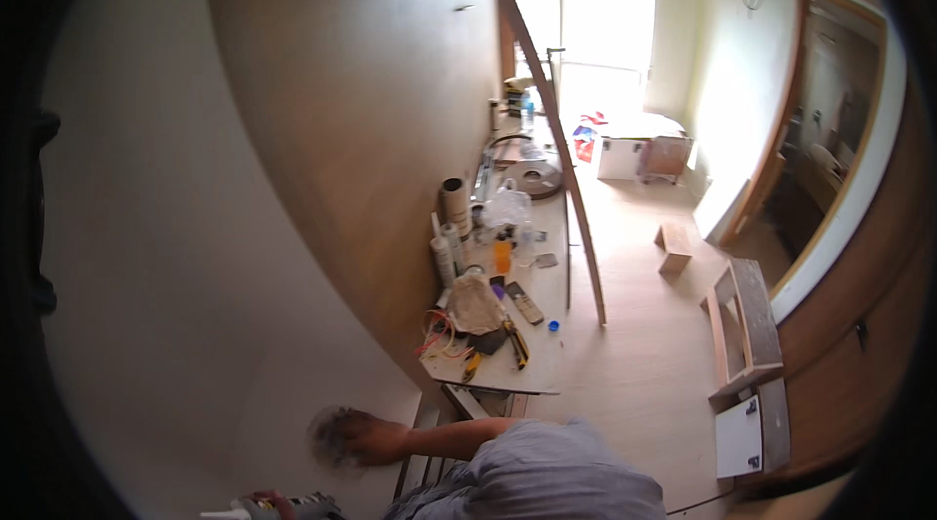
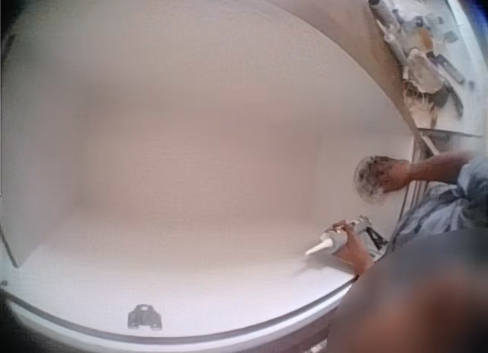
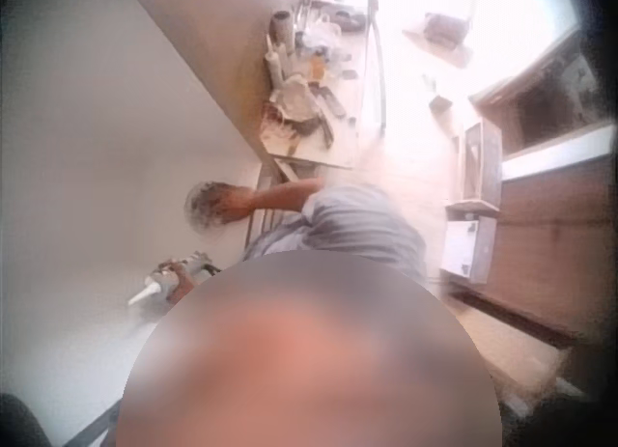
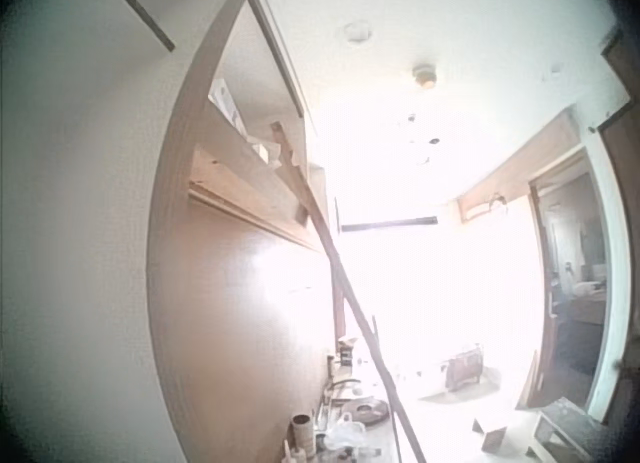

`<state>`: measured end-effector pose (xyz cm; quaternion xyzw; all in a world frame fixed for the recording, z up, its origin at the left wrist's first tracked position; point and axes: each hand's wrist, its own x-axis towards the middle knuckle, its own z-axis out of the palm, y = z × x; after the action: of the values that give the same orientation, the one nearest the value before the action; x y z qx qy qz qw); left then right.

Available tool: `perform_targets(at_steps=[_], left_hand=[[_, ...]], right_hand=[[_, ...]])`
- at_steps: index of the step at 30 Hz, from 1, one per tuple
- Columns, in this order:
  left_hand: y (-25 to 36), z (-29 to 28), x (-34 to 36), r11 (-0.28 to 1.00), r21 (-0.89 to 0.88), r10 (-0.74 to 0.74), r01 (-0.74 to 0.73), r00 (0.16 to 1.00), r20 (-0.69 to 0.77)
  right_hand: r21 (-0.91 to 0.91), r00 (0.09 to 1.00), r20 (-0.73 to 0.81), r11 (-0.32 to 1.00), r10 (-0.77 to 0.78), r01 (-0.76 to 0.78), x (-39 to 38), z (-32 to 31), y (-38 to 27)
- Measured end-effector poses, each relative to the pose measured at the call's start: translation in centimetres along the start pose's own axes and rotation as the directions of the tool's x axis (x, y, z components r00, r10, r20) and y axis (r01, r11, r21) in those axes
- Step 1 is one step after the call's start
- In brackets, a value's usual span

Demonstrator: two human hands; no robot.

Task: The person uses a caulking gun to apply sealant along the interior corners and edges of a white cabinet. They repeatedly dispense small amounts of caulk and smooth each bead with a finger, working along the top and side seams.

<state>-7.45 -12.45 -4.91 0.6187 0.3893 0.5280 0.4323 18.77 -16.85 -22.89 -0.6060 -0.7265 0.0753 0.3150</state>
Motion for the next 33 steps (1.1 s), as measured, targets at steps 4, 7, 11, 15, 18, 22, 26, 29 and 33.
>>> perform_targets(at_steps=[4,7,11,15,18,22,26,29,33], left_hand=[[-0.7,0.0,-0.6,1.0,0.011,0.016,-0.015,0.996,-0.088],[0.4,1.0,-0.9,0.995,-0.063,0.074,-0.079,0.994,-0.08],[2.4,1.6,-0.5,0.957,-0.29,-0.042,0.029,0.998,-0.037],[3.3,1.9,0.0,0.985,-0.173,-0.013,0.009,1.0,-0.022],[3.3,2.1,0.4,0.997,-0.056,0.042,-0.044,0.999,-0.028],[3.2,2.4,0.8,0.999,-0.046,0.014,-0.017,0.997,-0.073],[3.3,2.8,1.4,1.0,0.017,0.027,-0.025,0.995,-0.099],[3.7,3.2,1.7,0.996,-0.056,-0.075,0.069,0.991,-0.112],[4.1,3.8,2.3,0.996,-0.015,-0.092,0.091,0.982,-0.163]], right_hand=[[0.057,0.999,0.01,0.998,-0.037,0.036,0.3,0.6,-0.8],[0.057,0.999,0.0,0.998,0.041,-0.041,0.7,0.7,-1.3],[0.143,0.965,-0.212,0.982,0.151,-0.123,1.6,-0.8,-0.3],[0.222,0.954,-0.181,0.955,0.238,-0.196,2.8,-3.4,1.2],[0.177,0.993,-0.049,0.98,0.107,-0.097,3.7,-4.6,1.7],[0.151,0.985,0.159,0.985,0.059,-0.084,5.1,-5.4,2.0],[0.196,0.954,0.255,0.958,0.155,-0.209,5.9,-6.1,2.1],[0.163,0.97,0.199,0.971,0.139,-0.172,5.5,-6.5,1.7],[0.031,0.997,0.064,0.998,-0.05,0.048,4.5,-6.5,1.3]])
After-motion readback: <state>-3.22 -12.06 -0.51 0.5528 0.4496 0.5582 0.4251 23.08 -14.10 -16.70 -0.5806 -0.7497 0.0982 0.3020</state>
